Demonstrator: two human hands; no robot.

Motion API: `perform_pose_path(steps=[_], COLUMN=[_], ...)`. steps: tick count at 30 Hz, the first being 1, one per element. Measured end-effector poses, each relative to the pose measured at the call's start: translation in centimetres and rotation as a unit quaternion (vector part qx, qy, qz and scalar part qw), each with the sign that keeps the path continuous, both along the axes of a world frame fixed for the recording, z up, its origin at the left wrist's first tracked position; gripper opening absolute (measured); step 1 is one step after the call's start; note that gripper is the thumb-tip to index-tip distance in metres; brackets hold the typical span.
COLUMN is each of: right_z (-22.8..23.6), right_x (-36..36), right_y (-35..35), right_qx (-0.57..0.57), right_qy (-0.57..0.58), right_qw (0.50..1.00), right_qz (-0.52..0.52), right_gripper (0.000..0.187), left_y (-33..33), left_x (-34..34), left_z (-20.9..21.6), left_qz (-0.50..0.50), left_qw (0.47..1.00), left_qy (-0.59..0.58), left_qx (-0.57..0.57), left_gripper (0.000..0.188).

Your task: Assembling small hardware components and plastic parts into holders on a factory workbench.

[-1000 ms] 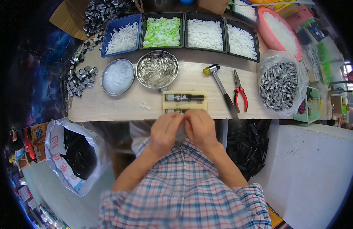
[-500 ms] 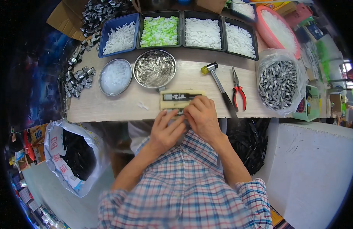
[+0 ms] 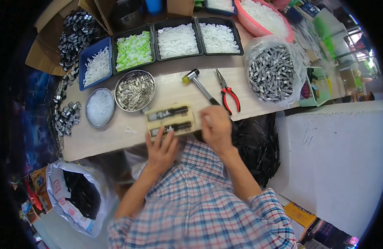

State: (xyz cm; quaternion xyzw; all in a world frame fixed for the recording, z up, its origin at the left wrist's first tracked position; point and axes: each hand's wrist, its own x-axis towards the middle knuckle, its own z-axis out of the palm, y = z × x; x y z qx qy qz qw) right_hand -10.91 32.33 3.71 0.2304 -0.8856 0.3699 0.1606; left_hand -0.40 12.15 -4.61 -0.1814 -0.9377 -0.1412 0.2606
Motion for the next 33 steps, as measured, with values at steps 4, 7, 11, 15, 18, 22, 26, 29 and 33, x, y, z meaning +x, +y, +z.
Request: perform_pose_path(steps=[4, 7, 11, 15, 18, 22, 26, 29, 33], right_z=[0.2, 0.3, 0.2, 0.1, -0.2, -0.8, 0.6, 0.6, 1.3], right_x=[-3.4, -6.7, -9.3, -10.3, -10.6, -11.4, -9.7, -7.8, -4.2], right_y=[5.9, 9.9, 11.6, 10.8, 10.3, 11.2, 11.1, 9.8, 4.0], right_qx=[0.043, 0.123, 0.247, 0.3, 0.312, 0.325, 0.294, 0.198, 0.079], right_qy=[0.078, 0.127, 0.153, 0.143, 0.145, 0.156, 0.196, 0.186, 0.114], right_qw=[0.982, 0.961, 0.925, 0.906, 0.902, 0.901, 0.908, 0.946, 0.985], right_qz=[-0.167, -0.214, -0.246, -0.261, -0.262, -0.243, -0.224, -0.177, -0.104], right_gripper=[0.02, 0.023, 0.026, 0.027, 0.025, 0.023, 0.023, 0.022, 0.02], left_y=[-2.2, -4.4, -7.1, -9.0, -9.5, -9.6, -9.2, -9.5, -10.6], left_x=[0.9, -0.3, -1.7, -1.8, -1.5, -0.1, 0.8, 1.4, 2.3], left_z=[0.1, 2.9, 5.1, 4.9, 4.9, 4.4, 4.5, 4.5, 2.6], left_qz=[-0.008, 0.158, 0.186, 0.17, 0.164, 0.144, 0.14, 0.114, 0.075], left_qw=[0.996, 0.976, 0.964, 0.968, 0.968, 0.971, 0.974, 0.982, 0.996], left_qy=[0.046, 0.006, -0.045, -0.091, -0.095, -0.107, -0.139, -0.138, -0.04], left_qx=[0.076, 0.15, 0.187, 0.158, 0.162, 0.155, 0.109, 0.055, 0.036], left_gripper=[0.027, 0.031, 0.029, 0.021, 0.022, 0.03, 0.046, 0.054, 0.051])
